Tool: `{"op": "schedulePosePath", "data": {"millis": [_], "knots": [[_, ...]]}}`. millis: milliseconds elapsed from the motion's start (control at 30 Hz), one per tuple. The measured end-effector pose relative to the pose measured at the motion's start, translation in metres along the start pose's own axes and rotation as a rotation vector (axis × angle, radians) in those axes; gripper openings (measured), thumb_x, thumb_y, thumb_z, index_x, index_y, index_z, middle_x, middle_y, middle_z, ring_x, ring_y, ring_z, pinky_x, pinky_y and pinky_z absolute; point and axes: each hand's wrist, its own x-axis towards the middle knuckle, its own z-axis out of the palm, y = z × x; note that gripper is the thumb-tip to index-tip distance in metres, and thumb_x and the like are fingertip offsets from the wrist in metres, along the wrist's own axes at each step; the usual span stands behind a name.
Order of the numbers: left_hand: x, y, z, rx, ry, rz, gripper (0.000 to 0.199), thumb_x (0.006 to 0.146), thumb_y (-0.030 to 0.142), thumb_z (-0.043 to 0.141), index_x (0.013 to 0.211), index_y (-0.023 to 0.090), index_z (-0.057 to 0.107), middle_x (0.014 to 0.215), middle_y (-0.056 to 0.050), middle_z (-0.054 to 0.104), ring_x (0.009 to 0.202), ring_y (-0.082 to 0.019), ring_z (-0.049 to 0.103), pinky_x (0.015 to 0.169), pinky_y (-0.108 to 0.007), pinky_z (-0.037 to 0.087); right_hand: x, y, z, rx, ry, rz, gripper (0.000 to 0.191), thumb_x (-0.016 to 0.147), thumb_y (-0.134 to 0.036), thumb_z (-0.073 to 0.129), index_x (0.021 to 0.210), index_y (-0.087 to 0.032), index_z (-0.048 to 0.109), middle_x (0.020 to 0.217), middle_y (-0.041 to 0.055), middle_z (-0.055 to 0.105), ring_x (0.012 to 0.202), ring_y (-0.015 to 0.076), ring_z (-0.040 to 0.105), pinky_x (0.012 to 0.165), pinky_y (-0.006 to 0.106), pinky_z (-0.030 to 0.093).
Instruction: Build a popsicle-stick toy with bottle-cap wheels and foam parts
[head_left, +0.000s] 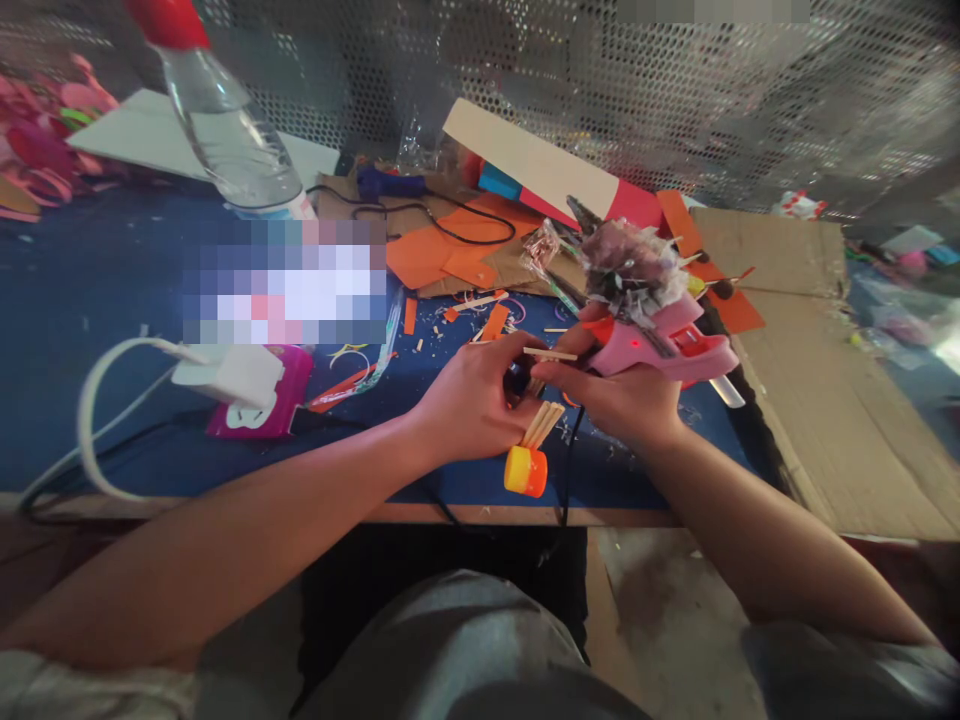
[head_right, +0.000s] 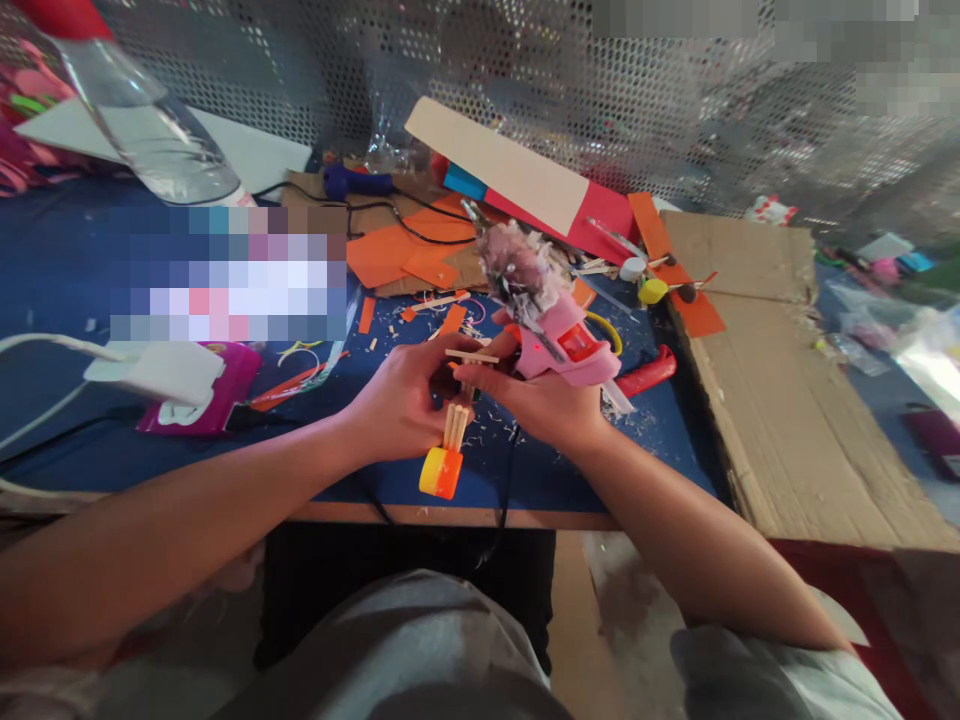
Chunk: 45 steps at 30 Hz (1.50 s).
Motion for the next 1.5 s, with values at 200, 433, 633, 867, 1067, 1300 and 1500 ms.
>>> {"op": "schedulePosePath", "data": {"millis": [200,433,633,867,1067,1300,1500], "knots": [[0.000,-0.004,0.002,0.011,0.017,0.003,0.043,0.070,0.012,0.062,0.112,0.017,0.071,0.072,0.004,0.065,0.061,-0.011,0.056,0.062,-0.025,0.044,-0.002,0.005,0.003,-0.006,0.027,-0.035,0.036,0.087,-0.045,0.089,0.065,-0.028,0.066,0.067,-0.0010,0.063,0.101,0.0248,0.070,0.107,0.046,0.057],[0.001,-0.006,0.002,-0.065,-0.018,-0.060,0.036,0.070,0.014,0.062,0.105,0.018,0.070,0.078,0.001,0.068,0.068,-0.013,0.056,0.062,-0.025,0.044,-0.003,0.001,0.004,0.003,-0.013,0.008,0.029,0.086,-0.046,0.089,0.070,-0.028,0.072,0.073,-0.0015,0.070,0.093,0.0227,0.073,0.109,0.046,0.059],[0.005,-0.012,0.006,-0.392,-0.065,-0.240,0.036,0.070,0.017,0.065,0.106,0.018,0.067,0.088,0.000,0.070,0.073,-0.014,0.064,0.064,-0.025,0.049,-0.003,0.000,0.003,-0.009,-0.079,0.015,0.028,0.089,-0.048,0.087,0.072,-0.029,0.075,0.075,-0.0001,0.071,0.101,0.0246,0.074,0.112,0.048,0.059],[0.008,-0.013,0.006,-0.535,-0.107,-0.370,0.035,0.074,0.018,0.074,0.108,0.018,0.065,0.092,-0.001,0.070,0.079,-0.017,0.070,0.067,-0.028,0.056,-0.003,0.003,0.004,-0.027,-0.072,-0.040,0.024,0.090,-0.045,0.086,0.076,-0.029,0.077,0.080,0.0003,0.072,0.102,0.0244,0.074,0.110,0.047,0.059],[0.009,-0.007,0.001,-0.711,0.002,-0.365,0.025,0.077,0.013,0.063,0.101,0.018,0.066,0.099,-0.003,0.073,0.080,-0.014,0.070,0.071,-0.027,0.061,-0.004,0.008,-0.003,0.062,0.083,-0.012,0.031,0.082,-0.048,0.095,0.081,-0.029,0.070,0.075,-0.0039,0.071,0.077,0.0202,0.071,0.094,0.048,0.064],[0.007,-0.007,0.002,-0.741,0.032,-0.218,0.041,0.071,0.009,0.062,0.110,0.019,0.068,0.115,-0.005,0.074,0.086,-0.014,0.072,0.069,-0.024,0.062,0.001,0.001,-0.007,0.217,0.228,-0.083,0.049,0.072,-0.050,0.102,0.101,-0.033,0.066,0.074,-0.0076,0.073,0.068,0.0193,0.074,0.074,0.040,0.067],[0.005,-0.006,0.008,-0.529,0.022,-0.218,0.037,0.077,0.012,0.072,0.112,0.022,0.064,0.111,-0.002,0.070,0.072,-0.011,0.072,0.067,-0.027,0.062,-0.005,0.011,-0.012,0.021,0.100,-0.046,0.027,0.086,-0.049,0.092,0.088,-0.031,0.072,0.079,-0.0014,0.075,0.083,0.0242,0.075,0.089,0.049,0.065]]}}
